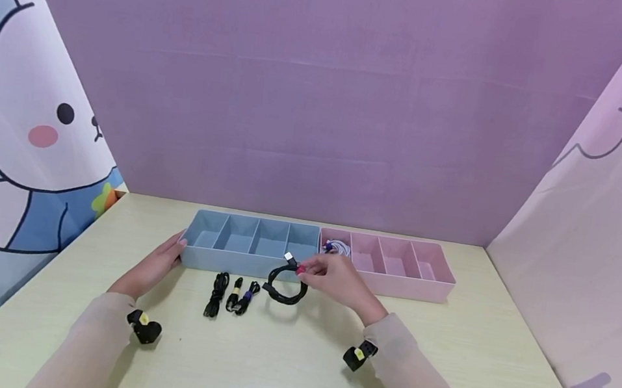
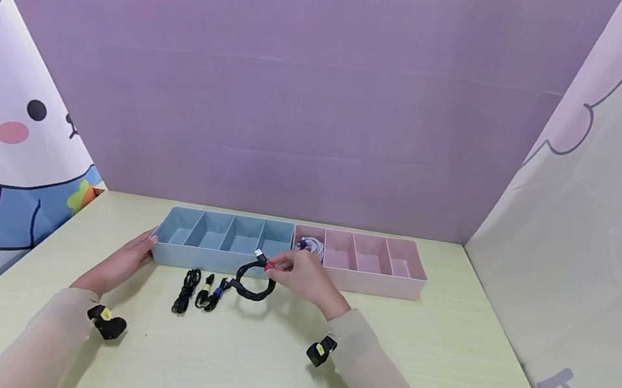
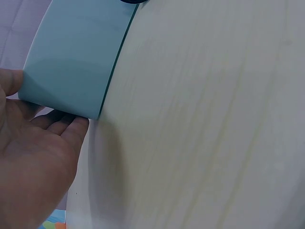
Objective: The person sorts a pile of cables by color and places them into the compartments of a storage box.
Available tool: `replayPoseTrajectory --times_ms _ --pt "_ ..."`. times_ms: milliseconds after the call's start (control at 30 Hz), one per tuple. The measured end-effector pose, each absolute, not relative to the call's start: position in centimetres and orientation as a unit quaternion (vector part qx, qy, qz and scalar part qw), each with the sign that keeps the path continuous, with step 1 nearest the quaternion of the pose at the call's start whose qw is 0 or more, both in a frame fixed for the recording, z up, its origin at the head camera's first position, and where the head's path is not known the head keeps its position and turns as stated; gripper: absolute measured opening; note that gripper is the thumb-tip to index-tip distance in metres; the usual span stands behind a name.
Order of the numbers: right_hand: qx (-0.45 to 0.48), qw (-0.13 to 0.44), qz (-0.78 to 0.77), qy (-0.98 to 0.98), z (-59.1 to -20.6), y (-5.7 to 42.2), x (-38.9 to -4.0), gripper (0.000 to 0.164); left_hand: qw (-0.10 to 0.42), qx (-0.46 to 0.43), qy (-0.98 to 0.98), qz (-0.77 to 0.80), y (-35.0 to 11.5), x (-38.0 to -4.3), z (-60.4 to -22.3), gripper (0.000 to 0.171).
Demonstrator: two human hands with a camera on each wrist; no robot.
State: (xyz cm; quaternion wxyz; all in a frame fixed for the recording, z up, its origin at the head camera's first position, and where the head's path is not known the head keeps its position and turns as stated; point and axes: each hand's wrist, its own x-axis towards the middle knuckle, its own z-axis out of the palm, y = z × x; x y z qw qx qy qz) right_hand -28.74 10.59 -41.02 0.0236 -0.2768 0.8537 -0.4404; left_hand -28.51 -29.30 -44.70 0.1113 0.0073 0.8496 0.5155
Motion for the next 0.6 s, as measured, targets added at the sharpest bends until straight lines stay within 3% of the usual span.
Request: replayPoseTrajectory --times_ms 600 --pt "-0.246 0.004 -0.425 0.871 -40.05 10.88 -29.53 0.016 0.114 0.012 0.846 0.521 -29.31 -28.46 -44.51 0.068"
